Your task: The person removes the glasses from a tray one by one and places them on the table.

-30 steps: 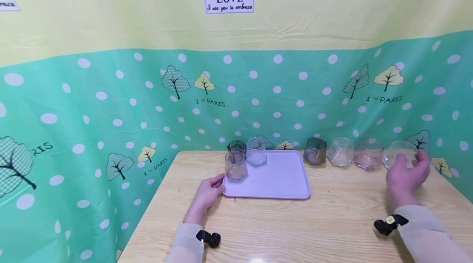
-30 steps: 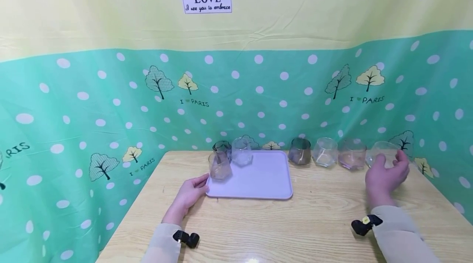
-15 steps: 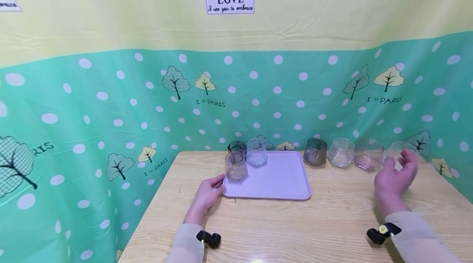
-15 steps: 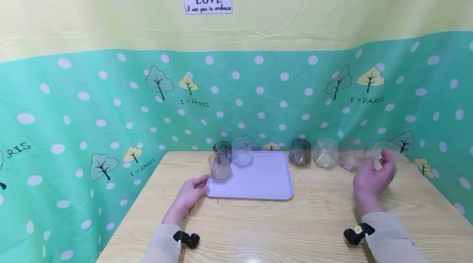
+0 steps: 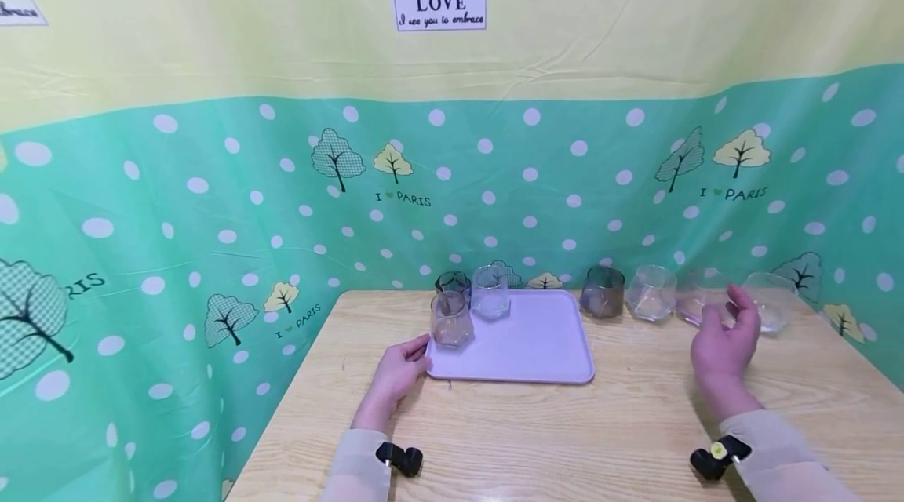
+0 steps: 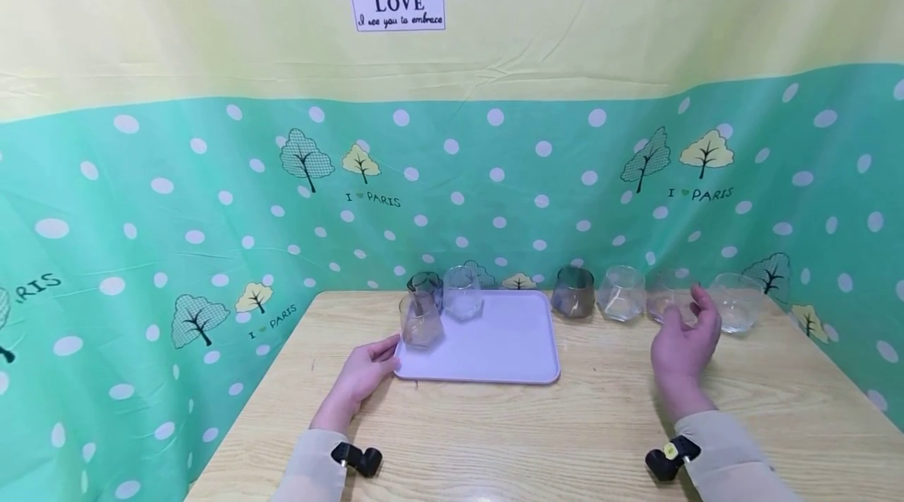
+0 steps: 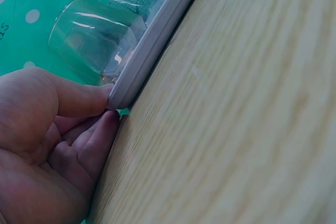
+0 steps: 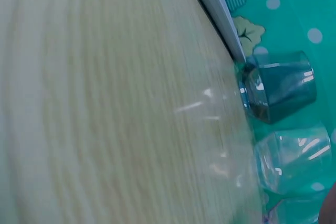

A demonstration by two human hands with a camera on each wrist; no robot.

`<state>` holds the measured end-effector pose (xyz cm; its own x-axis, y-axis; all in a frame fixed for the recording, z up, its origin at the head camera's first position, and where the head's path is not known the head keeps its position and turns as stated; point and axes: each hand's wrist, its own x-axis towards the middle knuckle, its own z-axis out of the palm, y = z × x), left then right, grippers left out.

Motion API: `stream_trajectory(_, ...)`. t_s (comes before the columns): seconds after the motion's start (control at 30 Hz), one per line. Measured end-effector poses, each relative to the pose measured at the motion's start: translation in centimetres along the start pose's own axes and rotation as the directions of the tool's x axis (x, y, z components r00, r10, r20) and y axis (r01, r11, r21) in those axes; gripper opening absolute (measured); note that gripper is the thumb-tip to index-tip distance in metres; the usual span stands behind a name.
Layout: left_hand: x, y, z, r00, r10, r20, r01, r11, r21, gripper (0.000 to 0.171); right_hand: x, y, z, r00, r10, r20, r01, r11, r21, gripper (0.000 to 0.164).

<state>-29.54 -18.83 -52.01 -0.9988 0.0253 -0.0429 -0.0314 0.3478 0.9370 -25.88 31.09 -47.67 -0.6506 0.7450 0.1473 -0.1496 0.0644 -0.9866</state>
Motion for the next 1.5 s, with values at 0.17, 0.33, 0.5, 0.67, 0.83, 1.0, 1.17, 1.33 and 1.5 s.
stream_trajectory(0.17, 0.1, 0.0, 0.0, 1.0, 0.008, 0.002, -0.008, 1.0, 0.003, 0.051, -0.9, 0.3, 0.6, 0.999, -0.026, 0.025, 0.026, 0.999, -0.026, 0.051)
stream_trajectory(0.33, 0.1, 0.0, 0.1, 1.0, 0.027, 0.006, -0.027, 1.0, -0.006, 0.051, -1.7, 0.6, 1.2, 0.997, -0.059, 0.056, 0.061, 0.997, -0.041, 0.048)
stream_trajectory(0.5, 0.1, 0.0, 0.1, 1.0, 0.029, 0.004, -0.029, 1.0, -0.01, 0.051, -2.7, 0.7, 1.9, 0.992, -0.093, 0.089, 0.099, 0.993, -0.067, 0.043)
stream_trajectory(0.67, 0.0, 0.1, 0.1, 1.0, 0.027, 0.001, -0.027, 1.0, 0.002, 0.051, -3.3, 0.7, 2.6, 0.985, -0.114, 0.127, 0.125, 0.989, -0.081, 0.043)
stream_trajectory(0.83, -0.1, 0.1, 0.1, 0.999, 0.031, 0.006, -0.031, 1.0, 0.0, 0.052, -3.8, 0.4, 3.4, 0.973, -0.151, 0.173, 0.166, 0.983, -0.075, 0.044)
stream_trajectory(1.0, 0.0, 0.0, 0.1, 0.999, 0.039, 0.005, -0.039, 0.999, -0.004, 0.052, -4.6, -0.2, 4.5, 0.96, -0.155, 0.233, 0.172, 0.984, -0.052, 0.044)
stream_trajectory(1.17, 0.0, -0.1, 0.1, 0.999, 0.038, 0.005, -0.038, 0.999, -0.007, 0.051, -6.3, -0.5, 5.9, 0.942, -0.129, 0.31, 0.154, 0.986, -0.057, 0.044)
stream_trajectory(1.33, -0.1, -0.1, 0.1, 0.999, 0.035, 0.005, -0.035, 0.999, -0.016, 0.051, -8.1, -0.6, 7.4, 0.913, -0.127, 0.387, 0.159, 0.986, -0.052, 0.041)
stream_trajectory(1.5, 0.0, -0.2, 0.0, 0.999, 0.039, 0.008, -0.038, 0.999, -0.014, 0.051, -9.5, -0.5, 8.7, 0.89, -0.118, 0.441, 0.155, 0.987, -0.049, 0.041)
